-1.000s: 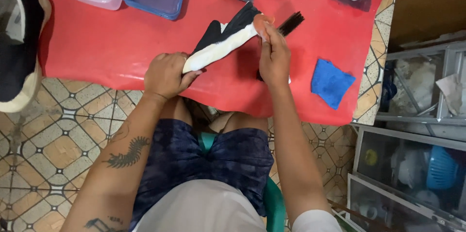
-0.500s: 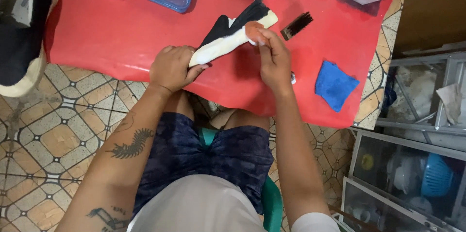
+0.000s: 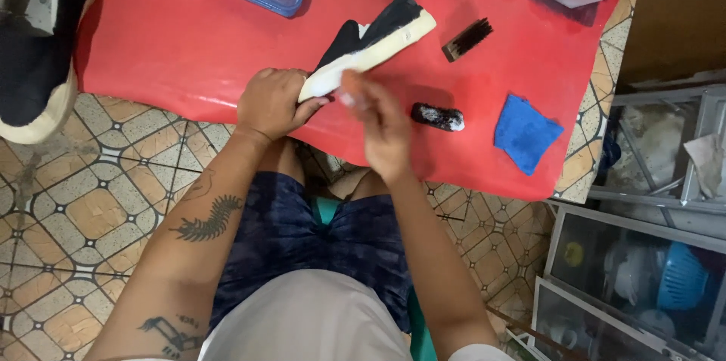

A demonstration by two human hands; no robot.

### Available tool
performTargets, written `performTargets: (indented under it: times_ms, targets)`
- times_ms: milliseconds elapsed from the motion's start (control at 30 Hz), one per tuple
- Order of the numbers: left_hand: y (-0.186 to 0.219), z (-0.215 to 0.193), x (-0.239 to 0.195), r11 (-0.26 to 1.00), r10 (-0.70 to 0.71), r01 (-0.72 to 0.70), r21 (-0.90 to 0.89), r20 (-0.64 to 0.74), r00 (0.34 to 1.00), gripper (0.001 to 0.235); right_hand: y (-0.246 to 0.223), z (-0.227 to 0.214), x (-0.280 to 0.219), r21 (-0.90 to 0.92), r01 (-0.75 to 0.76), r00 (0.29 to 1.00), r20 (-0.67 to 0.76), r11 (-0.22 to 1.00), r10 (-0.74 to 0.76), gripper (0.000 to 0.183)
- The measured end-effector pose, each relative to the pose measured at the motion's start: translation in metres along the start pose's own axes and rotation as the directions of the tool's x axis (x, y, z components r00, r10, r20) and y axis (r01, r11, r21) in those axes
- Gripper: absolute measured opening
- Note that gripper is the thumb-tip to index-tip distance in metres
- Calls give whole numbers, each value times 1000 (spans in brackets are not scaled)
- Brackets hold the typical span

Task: The person cleans a black and white slip-on shoe using a brush and a cloth. They scrub the white sole and black upper with the brush, then wipe the shoe with a cloth. The person repeats the scrubbing and wiping process on different parts of the shoe.

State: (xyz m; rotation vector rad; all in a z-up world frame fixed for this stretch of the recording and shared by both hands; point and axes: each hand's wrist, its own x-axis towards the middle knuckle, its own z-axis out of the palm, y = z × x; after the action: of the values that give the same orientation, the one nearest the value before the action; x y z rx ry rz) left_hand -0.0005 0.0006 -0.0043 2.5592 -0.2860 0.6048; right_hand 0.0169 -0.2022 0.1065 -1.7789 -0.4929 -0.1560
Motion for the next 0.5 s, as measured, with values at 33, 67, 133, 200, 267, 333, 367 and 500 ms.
performTargets:
  times_ms: [33,67,133,200,267,333,367,500]
  targets:
    - [-7,9,-5,1000,2,-2,-2,1,1000,55,11,-5,-8,-1,-1,1000,-2,1000,1,27]
    - [-14,18,-9,1000,-17,16,19,58,998,54,22,-10,-16,32,-103,992,78,994,100,28]
    - [-14,17,-8,998,-39,35,43,110,993,54,38,-16,-27,58,-202,968,164,978,190,29]
    - [-2,-3,0,994,-101,106,-28,146,984,52,50,-18,-34,657,-389,886,74,645,458,23]
    - [4,-14,6,993,-104,111,-38,147,984,52,30,-29,-16,700,-420,857,96,578,507,20]
    - [9,-19,9,993,-94,104,-60,152,984,53,24,-41,-9,738,-439,824,103,513,556,19]
    - [9,-19,10,992,-97,107,-63,151,984,53,27,-47,-9,749,-429,819,87,505,568,19]
    - [13,-22,12,992,-105,113,-54,127,986,54,28,-62,-5,755,-443,771,46,483,635,18]
